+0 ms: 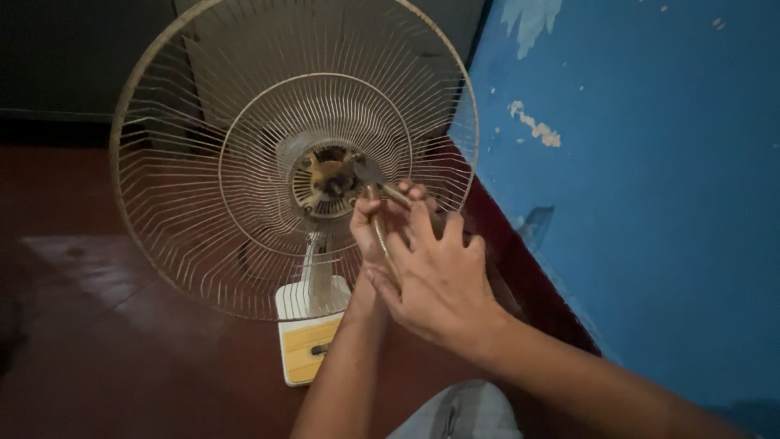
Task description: The person uses pliers to repeatedly grip and pull at the central hub of an electric fan's motor assembly. The person holds the fan cage with one hand while manipulating the hub with the other, attempting to dislodge or adjust a component.
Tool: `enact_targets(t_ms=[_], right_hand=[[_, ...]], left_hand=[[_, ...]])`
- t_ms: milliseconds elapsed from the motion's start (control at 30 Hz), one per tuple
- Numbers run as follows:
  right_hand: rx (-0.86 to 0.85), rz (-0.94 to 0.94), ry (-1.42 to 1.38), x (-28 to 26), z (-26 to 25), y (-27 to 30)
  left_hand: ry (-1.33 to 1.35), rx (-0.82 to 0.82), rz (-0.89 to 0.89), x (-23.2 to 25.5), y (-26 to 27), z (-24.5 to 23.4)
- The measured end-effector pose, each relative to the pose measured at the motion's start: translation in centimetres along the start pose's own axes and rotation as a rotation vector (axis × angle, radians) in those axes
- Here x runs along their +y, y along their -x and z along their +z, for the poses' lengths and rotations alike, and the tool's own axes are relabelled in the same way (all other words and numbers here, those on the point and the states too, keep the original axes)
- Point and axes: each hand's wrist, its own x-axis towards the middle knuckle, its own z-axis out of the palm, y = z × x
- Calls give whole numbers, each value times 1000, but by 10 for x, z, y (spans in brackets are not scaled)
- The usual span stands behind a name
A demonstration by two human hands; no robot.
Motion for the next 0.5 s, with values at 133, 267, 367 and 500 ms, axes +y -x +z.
enact_targets(t_ms=[133,267,367,500], right_hand=[[17,-21,-9,3,4,2],[-70,-30,-32,5,0,-1],[-123,-94,-61,11,-6,-9],[-292,0,-149,20,-14,-19]], left_hand=[[54,-44,-34,-2,0,1],[10,-28,39,-1,-4,-7],[4,-3,-61,5,-4,-16],[-59,191,48,6,-16,-23]])
